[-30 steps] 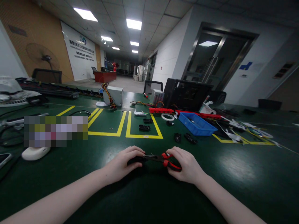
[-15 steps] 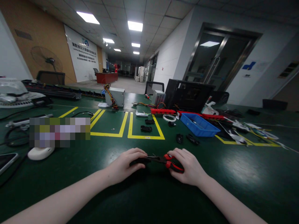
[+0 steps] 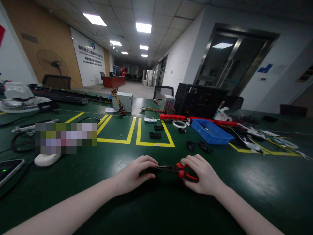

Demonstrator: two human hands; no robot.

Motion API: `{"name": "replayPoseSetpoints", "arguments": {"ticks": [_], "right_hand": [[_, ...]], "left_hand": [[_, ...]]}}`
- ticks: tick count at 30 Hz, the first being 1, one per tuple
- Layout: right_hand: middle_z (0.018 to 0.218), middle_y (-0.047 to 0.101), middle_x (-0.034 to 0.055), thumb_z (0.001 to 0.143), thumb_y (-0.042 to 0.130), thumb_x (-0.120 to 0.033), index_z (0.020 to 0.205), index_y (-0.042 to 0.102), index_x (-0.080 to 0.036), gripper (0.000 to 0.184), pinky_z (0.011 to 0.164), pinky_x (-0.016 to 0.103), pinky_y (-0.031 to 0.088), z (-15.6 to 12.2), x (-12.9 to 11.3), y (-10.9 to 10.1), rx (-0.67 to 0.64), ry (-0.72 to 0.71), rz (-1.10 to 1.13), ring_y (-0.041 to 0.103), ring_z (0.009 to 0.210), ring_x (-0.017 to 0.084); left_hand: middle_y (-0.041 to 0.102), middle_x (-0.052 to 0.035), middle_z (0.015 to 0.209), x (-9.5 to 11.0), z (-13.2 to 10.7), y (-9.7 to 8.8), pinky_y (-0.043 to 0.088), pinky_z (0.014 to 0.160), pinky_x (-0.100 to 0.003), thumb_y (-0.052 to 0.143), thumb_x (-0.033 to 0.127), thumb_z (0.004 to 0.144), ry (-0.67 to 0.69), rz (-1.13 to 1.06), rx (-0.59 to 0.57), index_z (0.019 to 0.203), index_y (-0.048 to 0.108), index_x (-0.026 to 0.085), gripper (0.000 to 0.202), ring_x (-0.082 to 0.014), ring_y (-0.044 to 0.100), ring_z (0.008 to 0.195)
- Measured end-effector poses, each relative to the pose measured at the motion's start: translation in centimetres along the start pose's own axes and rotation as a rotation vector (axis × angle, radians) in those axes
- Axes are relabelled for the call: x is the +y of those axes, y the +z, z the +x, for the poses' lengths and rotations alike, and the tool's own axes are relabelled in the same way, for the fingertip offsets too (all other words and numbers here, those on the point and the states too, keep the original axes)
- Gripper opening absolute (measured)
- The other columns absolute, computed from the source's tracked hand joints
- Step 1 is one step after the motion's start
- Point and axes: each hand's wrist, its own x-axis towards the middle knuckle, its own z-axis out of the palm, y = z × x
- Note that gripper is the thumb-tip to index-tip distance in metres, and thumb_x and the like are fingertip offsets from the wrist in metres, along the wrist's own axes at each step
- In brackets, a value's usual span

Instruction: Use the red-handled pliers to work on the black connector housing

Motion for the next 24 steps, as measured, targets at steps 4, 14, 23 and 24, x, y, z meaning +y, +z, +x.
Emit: {"name": "replayPoseSetpoints", "arguments": {"ticks": [4,14,23,24], "right_hand": [[0.093,0.067,0.0077,0.07,0.064,-0.025,0.106,0.057,-0.017,0.037,0.072,0.035,0.045,-0.1,0.2,0.0,0.007,-0.016,-0.004,0.058,0.077,0.02],[0.093,0.066,0.0075,0.072,0.064,-0.027,0.106,0.057,-0.017,0.037,0.073,0.035,0.044,-0.3,0.1,0.6,-0.039,0.009,-0.008,0.057,0.078,0.019],[0.093,0.066,0.0083,0.071,0.065,-0.029,0.104,0.059,-0.016,0.036,0.074,0.036,0.043,-0.1,-0.2,0.8,-0.041,0.024,-0.048,0.058,0.079,0.02],[0.093,0.066,0.0086,0.071,0.065,-0.03,0.104,0.059,-0.016,0.036,0.074,0.036,0.043,-0.1,-0.3,0.7,-0.042,0.022,-0.054,0.059,0.079,0.021]], "left_hand": [[0.057,-0.0069,0.126,0.1,0.0,-0.1,0.047,0.102,-0.038,0.057,0.018,0.094,-0.002,-0.004,-0.022,0.121,0.059,0.023,0.027,-0.0201,0.056,0.115],[0.06,-0.0067,0.123,-0.3,0.0,-0.1,0.048,0.1,-0.035,0.06,0.019,0.093,-0.006,-0.01,-0.036,0.119,0.061,0.021,0.026,-0.019,0.058,0.112],[0.061,-0.0062,0.12,-1.1,0.1,0.3,0.049,0.098,-0.036,0.066,0.015,0.087,-0.024,0.019,0.007,0.115,0.064,0.02,0.029,-0.0195,0.06,0.109],[0.061,-0.0059,0.119,-1.0,0.1,0.2,0.049,0.098,-0.036,0.067,0.015,0.086,-0.033,0.02,-0.002,0.114,0.064,0.02,0.029,-0.0193,0.06,0.108]]}}
